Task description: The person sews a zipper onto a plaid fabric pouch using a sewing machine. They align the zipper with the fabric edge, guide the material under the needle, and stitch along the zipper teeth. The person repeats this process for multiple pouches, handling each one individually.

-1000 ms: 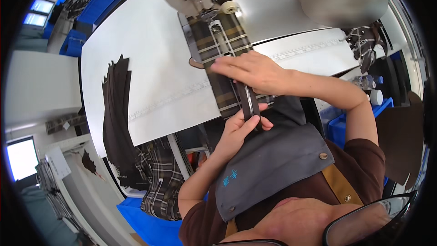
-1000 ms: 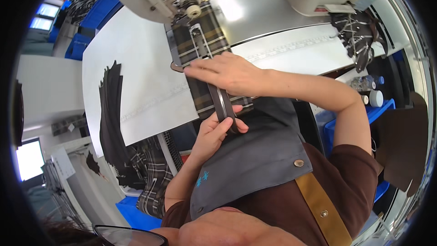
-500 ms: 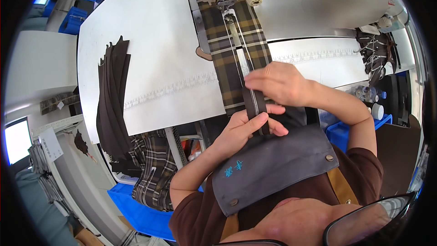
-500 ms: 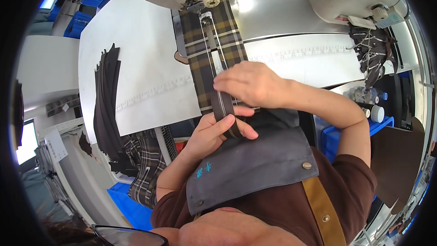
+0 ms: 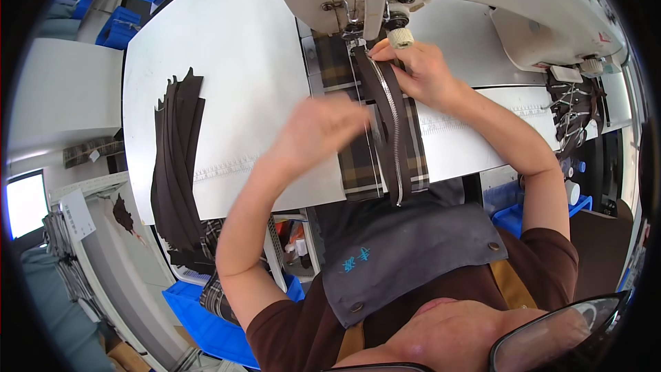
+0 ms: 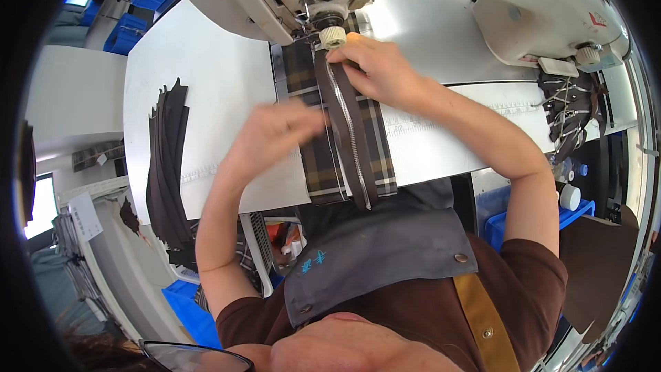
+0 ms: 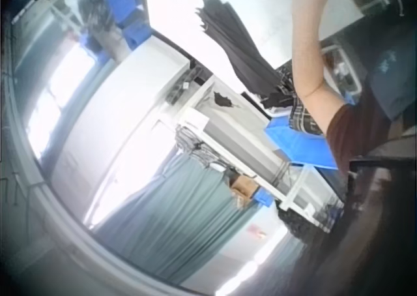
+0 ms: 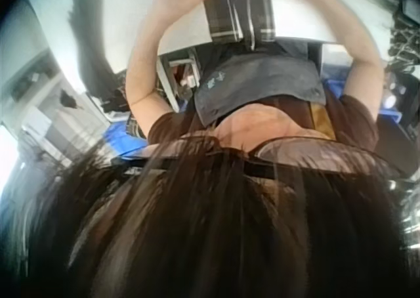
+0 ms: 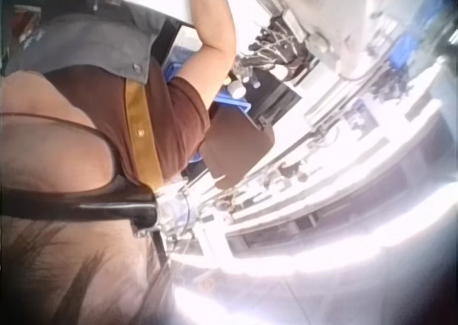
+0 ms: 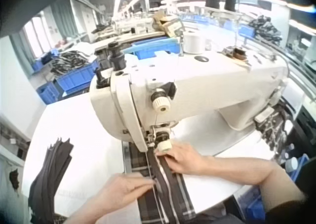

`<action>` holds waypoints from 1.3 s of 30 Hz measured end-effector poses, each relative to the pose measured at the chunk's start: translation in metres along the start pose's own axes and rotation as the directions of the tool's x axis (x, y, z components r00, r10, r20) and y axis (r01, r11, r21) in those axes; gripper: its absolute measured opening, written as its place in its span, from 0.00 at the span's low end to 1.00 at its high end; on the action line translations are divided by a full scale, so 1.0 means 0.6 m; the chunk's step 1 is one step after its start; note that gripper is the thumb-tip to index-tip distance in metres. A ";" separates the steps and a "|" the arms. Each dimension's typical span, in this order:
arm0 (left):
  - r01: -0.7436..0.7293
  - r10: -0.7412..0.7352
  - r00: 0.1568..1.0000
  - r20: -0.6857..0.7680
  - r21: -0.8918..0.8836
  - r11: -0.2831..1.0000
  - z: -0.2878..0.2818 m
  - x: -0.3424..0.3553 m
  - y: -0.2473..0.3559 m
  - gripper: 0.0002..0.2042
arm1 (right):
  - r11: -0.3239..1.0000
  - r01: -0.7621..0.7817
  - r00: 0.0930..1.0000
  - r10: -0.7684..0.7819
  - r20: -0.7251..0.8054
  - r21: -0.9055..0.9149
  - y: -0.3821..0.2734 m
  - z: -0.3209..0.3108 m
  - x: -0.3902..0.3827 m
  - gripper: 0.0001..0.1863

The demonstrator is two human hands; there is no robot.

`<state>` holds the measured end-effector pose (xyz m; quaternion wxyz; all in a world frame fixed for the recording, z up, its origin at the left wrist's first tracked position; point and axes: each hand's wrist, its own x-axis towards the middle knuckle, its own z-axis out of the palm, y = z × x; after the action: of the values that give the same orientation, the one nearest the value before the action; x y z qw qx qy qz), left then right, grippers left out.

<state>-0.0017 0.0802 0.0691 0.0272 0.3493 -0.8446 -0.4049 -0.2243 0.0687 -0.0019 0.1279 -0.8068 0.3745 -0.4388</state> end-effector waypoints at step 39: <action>-0.011 0.421 0.723 -0.548 0.600 0.800 0.049 0.063 -0.097 0.11 | 0.917 0.149 0.988 -0.121 0.099 -0.369 -0.026 0.016 0.005 0.08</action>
<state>-0.0067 0.0520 -0.0002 0.2685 0.3544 -0.8956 0.0158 -0.2080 0.0762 0.0025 -0.0458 -0.8559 0.3898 -0.3368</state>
